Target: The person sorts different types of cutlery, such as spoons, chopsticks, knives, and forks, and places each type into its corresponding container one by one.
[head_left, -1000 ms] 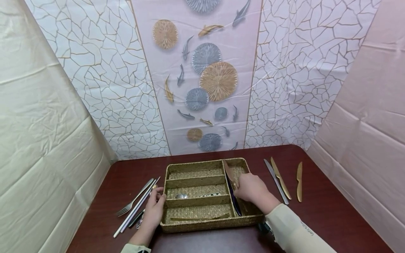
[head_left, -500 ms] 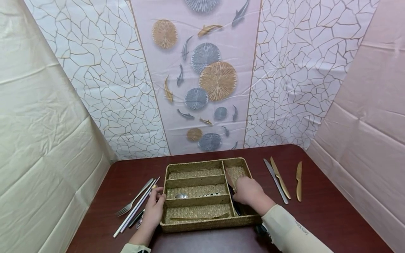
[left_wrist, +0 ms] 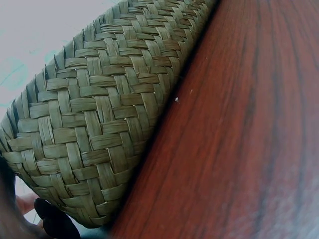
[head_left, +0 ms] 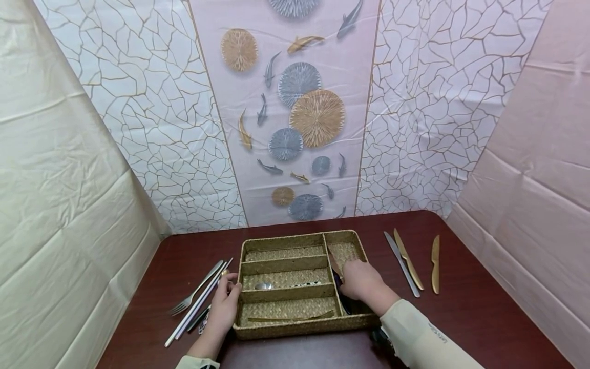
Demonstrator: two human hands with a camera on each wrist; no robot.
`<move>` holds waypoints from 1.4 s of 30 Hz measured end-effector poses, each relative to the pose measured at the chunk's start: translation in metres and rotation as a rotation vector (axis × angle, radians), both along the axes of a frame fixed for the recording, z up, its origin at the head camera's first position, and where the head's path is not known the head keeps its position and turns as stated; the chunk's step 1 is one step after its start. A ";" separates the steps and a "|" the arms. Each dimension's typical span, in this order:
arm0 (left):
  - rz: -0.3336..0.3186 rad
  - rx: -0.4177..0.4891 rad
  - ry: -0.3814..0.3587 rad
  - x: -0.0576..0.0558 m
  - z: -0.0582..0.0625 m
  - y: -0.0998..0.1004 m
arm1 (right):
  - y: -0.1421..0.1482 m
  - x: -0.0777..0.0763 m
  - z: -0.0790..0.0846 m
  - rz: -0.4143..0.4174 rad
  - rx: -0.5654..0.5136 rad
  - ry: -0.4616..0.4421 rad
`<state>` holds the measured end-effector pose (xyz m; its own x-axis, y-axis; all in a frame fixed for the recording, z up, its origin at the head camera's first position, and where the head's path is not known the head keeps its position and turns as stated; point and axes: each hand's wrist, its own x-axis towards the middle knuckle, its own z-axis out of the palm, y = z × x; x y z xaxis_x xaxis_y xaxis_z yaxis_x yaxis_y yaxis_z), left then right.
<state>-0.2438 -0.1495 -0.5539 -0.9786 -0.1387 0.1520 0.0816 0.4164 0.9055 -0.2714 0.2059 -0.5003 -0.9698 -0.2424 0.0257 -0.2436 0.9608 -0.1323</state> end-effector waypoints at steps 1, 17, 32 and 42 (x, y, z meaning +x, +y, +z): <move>0.000 0.000 -0.001 0.000 0.000 0.000 | 0.000 0.000 0.000 0.001 0.000 0.003; 0.002 0.000 0.002 -0.001 -0.002 0.000 | -0.001 0.002 0.001 -0.015 -0.003 -0.044; 0.003 -0.006 -0.008 0.001 -0.001 0.000 | -0.002 0.004 0.003 -0.021 0.008 -0.069; 0.008 -0.009 -0.004 0.001 0.000 0.001 | -0.003 0.007 0.003 -0.022 -0.011 -0.034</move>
